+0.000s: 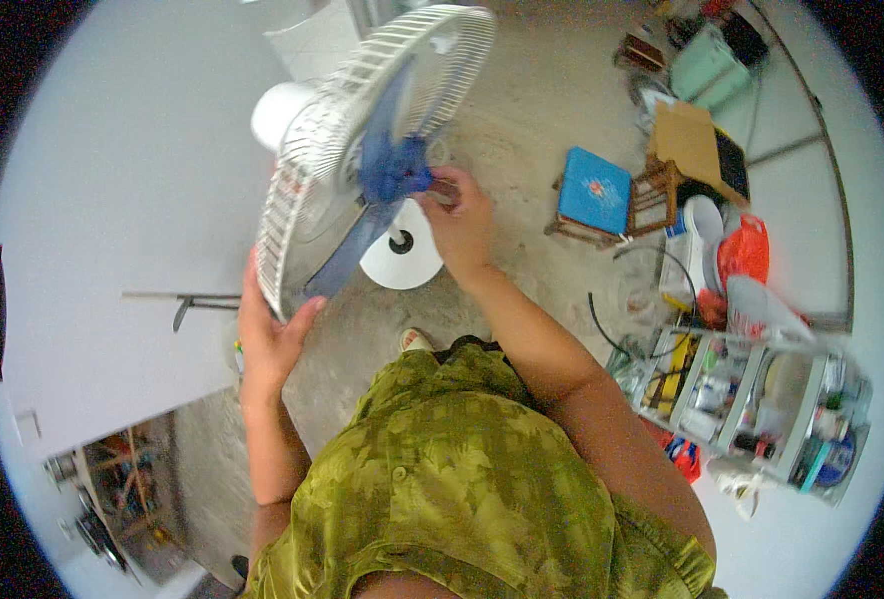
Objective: The person assembles a standing fan by attaching the fan blades to the motor hub, securing them with a nut, and then attaching the front and rear protective grilles. The person handles the fan blades, grilles, and a black ring component during the process.
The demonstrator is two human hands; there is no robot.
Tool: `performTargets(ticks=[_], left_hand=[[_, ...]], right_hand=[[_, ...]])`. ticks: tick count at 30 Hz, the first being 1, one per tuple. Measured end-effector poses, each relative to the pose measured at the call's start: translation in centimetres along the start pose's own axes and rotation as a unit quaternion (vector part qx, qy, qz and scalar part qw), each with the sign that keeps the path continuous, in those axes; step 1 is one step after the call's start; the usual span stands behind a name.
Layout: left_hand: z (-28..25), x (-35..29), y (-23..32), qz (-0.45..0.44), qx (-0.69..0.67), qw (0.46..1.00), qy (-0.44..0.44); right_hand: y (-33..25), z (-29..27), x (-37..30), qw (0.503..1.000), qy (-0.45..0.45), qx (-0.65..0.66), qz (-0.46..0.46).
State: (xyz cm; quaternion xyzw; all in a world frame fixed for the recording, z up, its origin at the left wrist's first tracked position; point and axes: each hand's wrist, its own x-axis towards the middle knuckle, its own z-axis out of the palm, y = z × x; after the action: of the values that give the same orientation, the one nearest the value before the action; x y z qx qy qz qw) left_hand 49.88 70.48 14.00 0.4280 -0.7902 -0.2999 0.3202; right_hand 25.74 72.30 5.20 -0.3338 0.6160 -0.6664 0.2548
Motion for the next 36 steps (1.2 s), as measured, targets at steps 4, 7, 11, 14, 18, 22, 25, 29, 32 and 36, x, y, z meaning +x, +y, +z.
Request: performTargets(ticks=[4,7,11,14,18,22,25,29,32,36], left_hand=[[0.0,0.0,-0.5,-0.020,-0.022,1.000,-0.009],[-0.1,-0.2,-1.1,-0.012,-0.010,1.000,-0.024],[0.0,-0.2,-0.9,-0.010,-0.025,0.999,-0.033],[0.0,0.1,-0.2,-0.028,-0.024,0.998,-0.044],[0.2,0.1,-0.3,-0.020,-0.059,0.998,-0.023],[0.0,0.0,-0.4,-0.023,-0.065,0.997,-0.045],[-0.2,-0.2,-0.6,-0.039,-0.055,0.997,-0.045],[-0.1,-0.2,-0.7,-0.029,-0.070,0.996,-0.045],[0.0,-0.1,-0.8,-0.026,-0.068,0.996,-0.045],[-0.1,0.0,-0.1,-0.034,-0.061,0.996,-0.049]], right_hand=[[1.8,0.1,0.4,0.998,0.011,-0.040,-0.052],[1.5,0.1,0.3,0.998,0.011,-0.019,-0.052],[1.6,0.3,0.3,0.999,0.010,0.029,-0.045],[1.3,0.2,0.5,0.999,-0.001,0.020,-0.040],[1.7,0.3,0.7,0.998,0.007,0.019,-0.053],[1.6,0.3,0.8,0.999,0.000,0.012,-0.053],[1.8,0.2,0.9,0.997,0.000,-0.008,-0.072],[1.7,0.3,0.9,0.999,-0.005,0.017,-0.051],[1.7,0.3,0.9,0.999,0.000,0.013,-0.049],[2.7,0.4,1.1,0.998,-0.009,0.045,-0.042]])
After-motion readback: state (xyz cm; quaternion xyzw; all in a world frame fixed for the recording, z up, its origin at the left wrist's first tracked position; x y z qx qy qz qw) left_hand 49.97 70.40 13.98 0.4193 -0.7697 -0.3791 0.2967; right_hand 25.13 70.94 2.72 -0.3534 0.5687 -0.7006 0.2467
